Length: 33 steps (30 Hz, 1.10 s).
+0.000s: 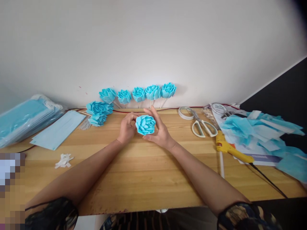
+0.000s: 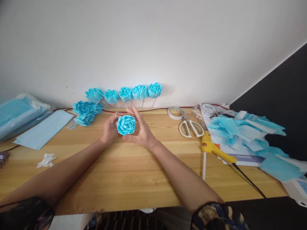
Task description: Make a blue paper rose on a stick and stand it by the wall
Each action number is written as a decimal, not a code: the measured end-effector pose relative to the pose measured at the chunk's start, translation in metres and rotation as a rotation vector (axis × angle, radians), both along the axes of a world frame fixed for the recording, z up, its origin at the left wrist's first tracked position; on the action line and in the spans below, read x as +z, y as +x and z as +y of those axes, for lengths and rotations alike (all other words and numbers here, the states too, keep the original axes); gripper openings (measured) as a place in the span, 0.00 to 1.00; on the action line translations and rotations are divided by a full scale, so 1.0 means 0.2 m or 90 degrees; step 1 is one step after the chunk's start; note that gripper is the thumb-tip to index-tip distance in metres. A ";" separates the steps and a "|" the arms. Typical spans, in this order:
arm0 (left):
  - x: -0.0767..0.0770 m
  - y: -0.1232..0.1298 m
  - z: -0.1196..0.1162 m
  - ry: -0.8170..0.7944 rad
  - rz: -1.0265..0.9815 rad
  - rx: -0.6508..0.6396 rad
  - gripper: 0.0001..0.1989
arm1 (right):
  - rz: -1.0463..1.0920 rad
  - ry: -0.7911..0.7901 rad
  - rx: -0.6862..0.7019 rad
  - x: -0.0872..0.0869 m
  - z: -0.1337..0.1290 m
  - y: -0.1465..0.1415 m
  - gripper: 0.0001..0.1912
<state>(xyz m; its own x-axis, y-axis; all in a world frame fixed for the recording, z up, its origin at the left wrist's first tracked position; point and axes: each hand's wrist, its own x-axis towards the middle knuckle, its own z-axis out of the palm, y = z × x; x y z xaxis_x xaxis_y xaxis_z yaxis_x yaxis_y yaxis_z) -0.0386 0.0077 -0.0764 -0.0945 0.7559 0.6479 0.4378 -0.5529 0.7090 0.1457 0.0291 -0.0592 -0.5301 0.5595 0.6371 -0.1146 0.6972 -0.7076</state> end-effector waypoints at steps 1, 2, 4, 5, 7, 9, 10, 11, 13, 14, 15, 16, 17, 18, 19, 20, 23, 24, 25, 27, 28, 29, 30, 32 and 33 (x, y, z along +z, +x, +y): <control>0.00 0.00 0.00 -0.005 -0.001 -0.004 0.02 | 0.003 -0.002 0.000 -0.01 0.00 -0.01 0.57; 0.00 0.00 0.00 -0.010 0.001 -0.006 0.02 | 0.009 -0.001 0.001 -0.01 0.00 -0.01 0.56; 0.00 0.01 0.00 -0.017 0.007 -0.004 0.02 | 0.017 0.005 -0.002 -0.02 -0.01 -0.02 0.55; 0.00 0.01 0.00 -0.018 0.009 -0.002 0.02 | 0.018 0.012 -0.007 -0.02 0.00 -0.02 0.55; 0.00 0.01 0.00 -0.011 0.007 -0.003 0.02 | 0.018 0.039 -0.020 -0.02 0.00 -0.03 0.53; 0.00 0.01 0.00 -0.002 0.007 -0.005 0.01 | 0.019 0.076 -0.039 -0.02 0.00 -0.03 0.50; 0.00 0.02 0.00 -0.001 0.010 -0.004 0.01 | 0.018 0.093 -0.050 -0.02 0.00 -0.03 0.48; 0.00 0.02 0.00 -0.002 0.014 -0.003 0.01 | 0.015 0.105 -0.062 -0.02 -0.01 -0.03 0.45; 0.01 0.02 0.00 -0.006 0.019 -0.004 0.02 | 0.003 0.117 -0.081 -0.01 -0.01 -0.03 0.40; 0.01 0.02 0.00 -0.007 0.018 -0.007 0.02 | -0.002 0.119 -0.089 0.00 -0.01 -0.03 0.38; 0.01 0.02 0.00 -0.007 0.017 -0.012 0.02 | -0.005 0.122 -0.095 0.00 -0.02 -0.03 0.36; 0.01 0.02 0.00 -0.007 0.015 -0.017 0.02 | -0.006 0.125 -0.101 0.00 -0.02 -0.03 0.35; 0.01 0.02 0.00 -0.007 0.014 -0.020 0.01 | -0.007 0.129 -0.107 0.01 -0.02 -0.03 0.33; 0.01 0.02 0.00 -0.007 0.012 -0.022 0.01 | -0.007 0.134 -0.113 0.01 -0.02 -0.02 0.32; 0.01 0.02 0.00 -0.006 0.010 -0.022 0.01 | -0.004 0.139 -0.117 0.01 -0.02 -0.02 0.31; 0.01 0.02 0.00 -0.004 0.008 -0.021 0.01 | 0.001 0.145 -0.119 0.01 -0.02 -0.02 0.30; 0.01 0.02 0.00 -0.006 0.011 -0.017 0.01 | 0.014 0.156 -0.123 0.00 -0.02 -0.03 0.29; 0.01 0.02 0.00 -0.009 0.015 -0.015 0.01 | 0.012 0.157 -0.126 0.00 -0.02 -0.03 0.29; 0.01 0.02 0.00 -0.012 0.018 -0.014 0.02 | 0.010 0.156 -0.129 0.00 -0.02 -0.03 0.29; 0.02 0.02 0.00 -0.015 0.019 -0.014 0.03 | 0.005 0.149 -0.133 0.01 -0.02 -0.03 0.29; 0.02 0.02 0.00 -0.016 0.018 -0.013 0.04 | 0.007 0.143 -0.134 0.01 -0.02 -0.03 0.29; 0.02 0.02 0.00 -0.015 0.018 -0.012 0.04 | 0.011 0.134 -0.134 0.01 -0.03 -0.03 0.29; 0.02 0.02 0.00 -0.014 0.018 -0.011 0.04 | 0.018 0.123 -0.136 0.02 -0.03 -0.02 0.28; 0.02 0.02 0.00 -0.010 0.023 -0.010 0.03 | 0.032 0.094 -0.140 0.02 -0.03 -0.02 0.29; 0.02 0.02 0.00 -0.007 0.026 -0.010 0.03 | 0.040 0.078 -0.145 0.02 -0.04 -0.02 0.29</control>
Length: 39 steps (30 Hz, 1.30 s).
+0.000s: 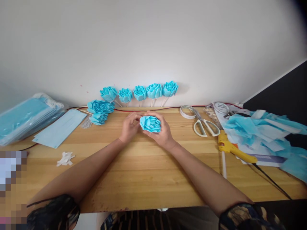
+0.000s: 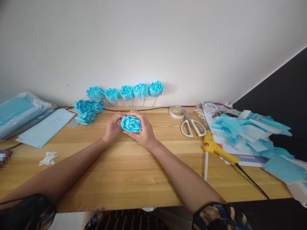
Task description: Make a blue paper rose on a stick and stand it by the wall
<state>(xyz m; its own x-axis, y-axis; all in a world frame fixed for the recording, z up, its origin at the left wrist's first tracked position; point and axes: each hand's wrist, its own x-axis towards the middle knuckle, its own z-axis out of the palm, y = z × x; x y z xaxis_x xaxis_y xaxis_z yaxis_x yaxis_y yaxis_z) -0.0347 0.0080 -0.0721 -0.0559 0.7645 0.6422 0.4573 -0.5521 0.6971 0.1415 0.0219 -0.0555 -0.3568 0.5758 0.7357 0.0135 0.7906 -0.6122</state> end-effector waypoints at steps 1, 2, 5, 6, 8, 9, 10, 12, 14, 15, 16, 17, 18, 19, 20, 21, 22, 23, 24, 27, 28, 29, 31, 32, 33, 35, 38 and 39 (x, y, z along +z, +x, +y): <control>0.00 0.00 0.00 0.003 0.003 -0.002 0.03 | 0.007 -0.014 -0.002 0.00 0.00 0.00 0.30; 0.00 0.00 0.00 0.007 0.005 -0.002 0.03 | 0.011 -0.026 -0.004 0.00 0.00 0.00 0.32; -0.01 -0.01 0.01 0.015 0.006 0.003 0.04 | 0.020 -0.041 0.004 0.00 0.00 0.01 0.35; -0.01 -0.01 0.01 0.019 0.006 0.004 0.05 | 0.023 -0.042 0.010 0.00 0.00 0.01 0.35; -0.01 -0.01 0.01 0.031 0.005 0.003 0.06 | 0.029 -0.040 0.019 0.00 0.00 0.01 0.34; -0.01 -0.01 0.01 0.035 0.007 0.001 0.06 | 0.031 -0.036 0.023 0.01 0.00 0.01 0.33; -0.01 -0.01 0.01 0.037 0.011 -0.002 0.06 | 0.033 -0.031 0.024 0.01 0.00 0.01 0.33; -0.01 -0.02 0.01 0.033 0.018 -0.004 0.06 | 0.034 -0.019 0.024 0.02 0.00 0.01 0.33; -0.01 -0.02 0.01 0.034 0.022 -0.007 0.06 | 0.034 -0.011 0.019 0.02 0.00 0.02 0.33; -0.01 -0.02 0.01 0.042 0.022 -0.008 0.07 | 0.033 -0.008 0.015 0.02 0.00 0.02 0.33; -0.02 -0.02 0.02 0.052 0.022 -0.009 0.07 | 0.032 -0.006 0.012 0.02 0.00 0.02 0.33; -0.02 -0.02 0.02 0.062 0.023 -0.009 0.08 | 0.031 -0.005 0.009 0.02 0.00 0.02 0.33; -0.02 -0.02 0.02 0.068 0.027 -0.006 0.08 | 0.030 -0.004 0.005 0.02 0.00 0.02 0.33; -0.02 -0.02 0.02 0.071 0.031 -0.002 0.08 | 0.027 -0.004 0.001 0.02 0.00 0.02 0.33; -0.02 -0.02 0.02 0.071 0.035 0.003 0.08 | 0.021 -0.006 -0.006 0.02 0.00 0.02 0.33; -0.02 -0.02 0.02 0.069 0.040 0.005 0.07 | 0.014 -0.008 -0.015 0.01 0.00 0.02 0.33; -0.02 -0.02 0.02 0.068 0.044 0.006 0.07 | 0.006 -0.012 -0.024 0.01 0.01 0.03 0.34; -0.02 -0.02 0.02 0.069 0.047 0.007 0.07 | -0.001 -0.016 -0.032 0.01 0.01 0.03 0.34; -0.02 -0.02 0.01 0.071 0.050 0.007 0.07 | -0.004 -0.020 -0.037 0.01 0.01 0.03 0.35; -0.01 -0.02 0.01 0.078 0.061 0.010 0.08 | 0.002 -0.036 -0.024 0.01 0.01 0.03 0.36; -0.01 -0.02 0.01 0.081 0.066 0.010 0.08 | 0.006 -0.044 -0.016 0.01 0.01 0.02 0.37; -0.01 -0.02 0.01 0.085 0.071 0.010 0.08 | 0.009 -0.053 -0.010 0.02 0.00 0.02 0.39; -0.01 -0.02 0.01 0.096 0.081 0.003 0.08 | 0.016 -0.072 -0.003 0.02 0.00 0.02 0.42; -0.01 -0.02 0.01 0.099 0.086 -0.001 0.09 | 0.021 -0.080 -0.001 0.02 0.00 0.02 0.43; -0.01 -0.02 0.01 0.100 0.090 -0.004 0.09 | 0.026 -0.086 0.000 0.02 0.00 0.02 0.44; -0.01 -0.02 0.01 0.099 0.095 -0.006 0.10 | 0.030 -0.097 0.003 0.02 0.00 0.02 0.43; -0.02 -0.02 0.01 0.089 0.114 0.017 0.11 | 0.033 -0.107 0.007 0.01 0.00 0.02 0.42; -0.02 -0.02 0.01 0.082 0.125 0.031 0.11 | 0.036 -0.108 0.011 0.01 0.01 0.02 0.43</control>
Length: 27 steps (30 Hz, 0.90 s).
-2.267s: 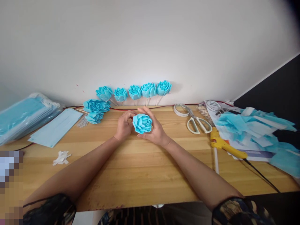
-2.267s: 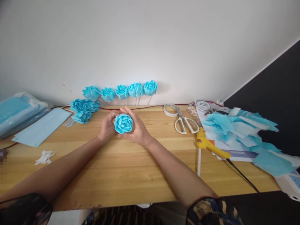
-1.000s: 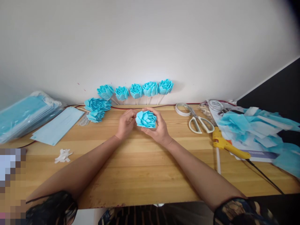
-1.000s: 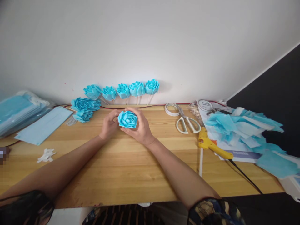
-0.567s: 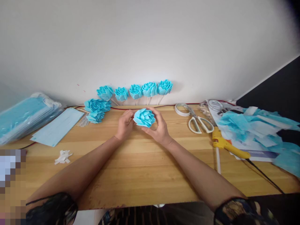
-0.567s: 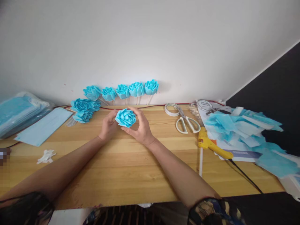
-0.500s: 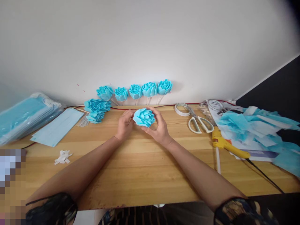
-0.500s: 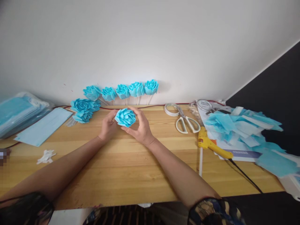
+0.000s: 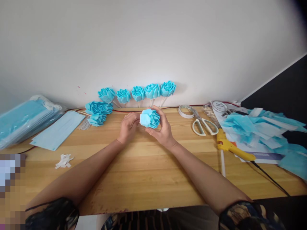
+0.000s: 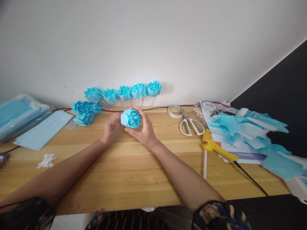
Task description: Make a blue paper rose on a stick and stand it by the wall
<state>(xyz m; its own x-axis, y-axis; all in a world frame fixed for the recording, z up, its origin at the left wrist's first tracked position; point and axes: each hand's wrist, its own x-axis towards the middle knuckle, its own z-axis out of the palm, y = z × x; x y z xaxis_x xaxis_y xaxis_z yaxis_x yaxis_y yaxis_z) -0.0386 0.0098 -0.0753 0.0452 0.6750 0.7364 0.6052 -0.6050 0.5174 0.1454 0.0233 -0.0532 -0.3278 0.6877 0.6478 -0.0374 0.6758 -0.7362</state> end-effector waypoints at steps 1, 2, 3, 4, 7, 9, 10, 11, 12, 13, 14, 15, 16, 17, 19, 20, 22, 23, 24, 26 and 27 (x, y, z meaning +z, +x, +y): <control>0.00 0.00 0.00 -0.006 0.010 0.015 0.12 | 0.005 0.001 0.006 0.00 0.00 0.00 0.43; 0.00 0.00 0.00 -0.012 0.019 0.026 0.12 | 0.010 0.002 0.015 -0.01 0.01 0.00 0.44; 0.00 0.00 0.00 -0.016 0.025 0.032 0.12 | 0.015 0.004 0.024 -0.01 0.01 0.00 0.46; 0.00 -0.01 0.00 -0.017 0.027 0.033 0.12 | 0.019 0.004 0.034 -0.01 0.01 0.00 0.48; 0.00 -0.01 0.00 -0.020 0.020 0.027 0.11 | 0.015 0.000 0.047 -0.02 0.02 0.00 0.53; -0.01 -0.01 0.00 -0.021 0.012 0.022 0.11 | 0.009 -0.001 0.038 -0.03 0.02 -0.01 0.54; -0.01 -0.01 0.00 -0.021 0.008 0.019 0.11 | 0.006 -0.001 0.028 -0.03 0.02 -0.01 0.53; -0.01 -0.01 0.00 -0.018 0.004 0.016 0.10 | 0.005 -0.001 0.015 -0.03 0.02 -0.01 0.53; -0.01 -0.01 0.00 -0.015 -0.001 0.014 0.10 | 0.005 -0.003 0.001 -0.03 0.02 -0.01 0.51; -0.01 -0.01 0.00 -0.012 -0.005 0.012 0.09 | 0.005 -0.006 -0.013 -0.03 0.02 0.00 0.50; -0.01 0.00 0.00 -0.010 -0.007 0.011 0.09 | 0.005 -0.010 -0.027 -0.03 0.02 0.00 0.48; -0.01 0.00 -0.01 -0.009 -0.008 0.012 0.09 | 0.005 -0.014 -0.041 -0.03 0.02 0.00 0.46; -0.01 0.00 -0.01 -0.008 -0.008 0.015 0.09 | 0.005 -0.017 -0.054 -0.03 0.02 0.00 0.44; -0.01 0.00 -0.01 -0.007 -0.006 0.016 0.09 | 0.005 -0.020 -0.065 -0.03 0.02 0.00 0.41; 0.00 0.00 -0.01 -0.002 -0.005 0.007 0.09 | 0.009 -0.022 -0.082 -0.03 0.03 0.00 0.37; 0.00 0.00 -0.01 0.000 -0.008 -0.001 0.09 | 0.014 -0.023 -0.090 -0.03 0.03 0.00 0.35; 0.00 0.00 -0.01 0.005 -0.014 -0.017 0.09 | 0.027 -0.029 -0.107 -0.04 0.03 0.00 0.32; 0.01 0.01 -0.01 0.005 -0.016 -0.021 0.09 | 0.031 -0.035 -0.116 -0.04 0.04 0.00 0.31; 0.01 0.01 -0.01 0.004 -0.018 -0.021 0.09 | 0.034 -0.042 -0.125 -0.05 0.04 0.00 0.30; 0.00 0.01 -0.01 0.002 -0.030 -0.012 0.09 | 0.037 -0.054 -0.137 -0.05 0.05 0.00 0.30; 0.00 0.01 -0.01 -0.001 -0.037 -0.008 0.09 | 0.039 -0.058 -0.137 -0.06 0.05 0.00 0.31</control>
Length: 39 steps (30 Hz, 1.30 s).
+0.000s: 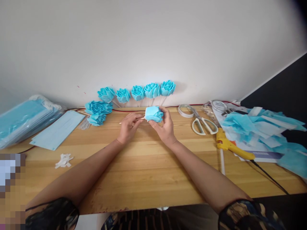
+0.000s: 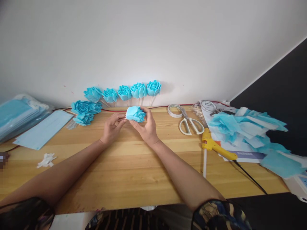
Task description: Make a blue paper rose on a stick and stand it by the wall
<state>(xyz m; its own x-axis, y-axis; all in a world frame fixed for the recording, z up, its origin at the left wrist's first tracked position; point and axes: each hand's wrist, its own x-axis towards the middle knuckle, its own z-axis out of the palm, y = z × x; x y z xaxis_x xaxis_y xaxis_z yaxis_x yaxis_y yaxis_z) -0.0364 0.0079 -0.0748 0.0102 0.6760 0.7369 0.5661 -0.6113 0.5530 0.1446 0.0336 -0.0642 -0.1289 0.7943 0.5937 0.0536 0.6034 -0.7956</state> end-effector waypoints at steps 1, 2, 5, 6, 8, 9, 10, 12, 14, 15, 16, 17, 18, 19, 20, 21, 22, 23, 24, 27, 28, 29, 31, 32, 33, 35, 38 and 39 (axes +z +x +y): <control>0.00 0.00 0.00 -0.003 -0.008 0.002 0.08 | 0.002 -0.003 0.003 0.00 0.00 0.00 0.33; 0.00 0.00 0.00 -0.007 -0.013 0.003 0.08 | 0.004 -0.007 0.010 0.00 0.00 0.00 0.35; 0.00 0.00 -0.01 -0.023 -0.015 0.000 0.09 | 0.000 -0.021 0.038 0.02 0.00 0.00 0.42; 0.00 0.00 -0.01 -0.030 -0.016 0.001 0.09 | -0.001 -0.026 0.047 0.02 -0.01 0.00 0.44; 0.00 -0.01 -0.01 -0.047 -0.019 0.007 0.10 | 0.001 -0.033 0.063 0.03 -0.01 0.00 0.47; 0.00 -0.01 -0.01 -0.054 -0.021 0.009 0.10 | 0.003 -0.035 0.069 0.03 -0.01 0.00 0.49; 0.00 -0.01 -0.01 -0.061 -0.023 0.010 0.11 | 0.005 -0.038 0.075 0.04 -0.01 0.00 0.50; -0.01 -0.01 -0.01 -0.070 -0.027 0.009 0.12 | 0.009 -0.044 0.086 0.04 -0.01 0.00 0.52; -0.01 -0.01 -0.01 -0.077 -0.029 0.004 0.12 | 0.008 -0.047 0.095 0.04 -0.01 0.00 0.53; -0.01 -0.01 -0.01 -0.081 -0.030 0.002 0.12 | 0.006 -0.046 0.098 0.04 -0.01 0.00 0.54; -0.01 -0.01 -0.01 -0.086 -0.031 0.000 0.13 | 0.003 -0.045 0.099 0.04 -0.01 0.00 0.55; -0.01 -0.01 -0.01 -0.091 -0.031 0.000 0.13 | 0.002 -0.044 0.099 0.04 -0.01 0.00 0.55; -0.01 -0.01 -0.01 -0.098 -0.030 0.000 0.13 | 0.003 -0.044 0.099 0.04 -0.02 0.00 0.55; -0.01 -0.01 -0.01 -0.104 -0.029 0.000 0.13 | 0.006 -0.044 0.100 0.04 -0.02 0.00 0.56; -0.01 0.00 -0.01 -0.108 -0.027 0.000 0.13 | 0.010 -0.044 0.100 0.04 -0.02 0.00 0.55; -0.01 0.00 -0.01 -0.109 -0.026 -0.001 0.13 | 0.014 -0.045 0.101 0.04 -0.02 0.00 0.55; -0.01 0.00 -0.01 -0.107 -0.026 -0.002 0.13 | 0.017 -0.046 0.100 0.04 -0.02 0.00 0.54; -0.01 0.00 -0.01 -0.104 -0.025 -0.002 0.13 | 0.019 -0.047 0.100 0.04 -0.02 0.00 0.53; -0.01 0.00 -0.01 -0.102 -0.023 -0.001 0.13 | 0.017 -0.049 0.101 0.04 -0.02 0.00 0.52; -0.01 0.00 -0.01 -0.104 -0.011 0.003 0.15 | 0.011 -0.045 0.115 0.04 -0.02 0.01 0.53; 0.00 0.00 -0.01 -0.104 -0.009 0.003 0.15 | 0.009 -0.036 0.123 0.05 -0.02 0.01 0.54; 0.00 0.00 -0.01 -0.102 -0.009 0.001 0.15 | 0.007 -0.024 0.129 0.05 -0.02 0.01 0.56; 0.00 -0.01 -0.01 -0.099 -0.011 -0.001 0.15 | -0.005 -0.003 0.131 0.05 -0.02 0.01 0.57; 0.00 -0.01 0.00 -0.101 -0.010 0.001 0.15 | -0.012 0.002 0.124 0.05 -0.02 0.01 0.56; 0.00 -0.01 0.00 -0.105 -0.006 0.003 0.15 | -0.018 0.002 0.114 0.04 -0.02 0.01 0.55; -0.01 -0.01 0.00 -0.112 0.001 0.005 0.14 | -0.021 -0.009 0.092 0.04 -0.02 0.00 0.52; -0.02 0.00 0.00 -0.106 -0.015 0.005 0.11 | -0.011 -0.037 0.069 0.03 -0.01 0.00 0.50; -0.03 0.00 0.01 -0.100 -0.026 0.010 0.11 | -0.006 -0.044 0.065 0.03 -0.01 0.00 0.49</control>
<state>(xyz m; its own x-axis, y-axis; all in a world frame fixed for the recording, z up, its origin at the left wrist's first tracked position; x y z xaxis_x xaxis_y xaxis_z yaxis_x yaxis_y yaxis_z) -0.0361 0.0089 -0.0804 -0.0283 0.7832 0.6212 0.5498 -0.5068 0.6640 0.1449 0.0315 -0.0588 -0.2169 0.8159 0.5360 0.0023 0.5495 -0.8355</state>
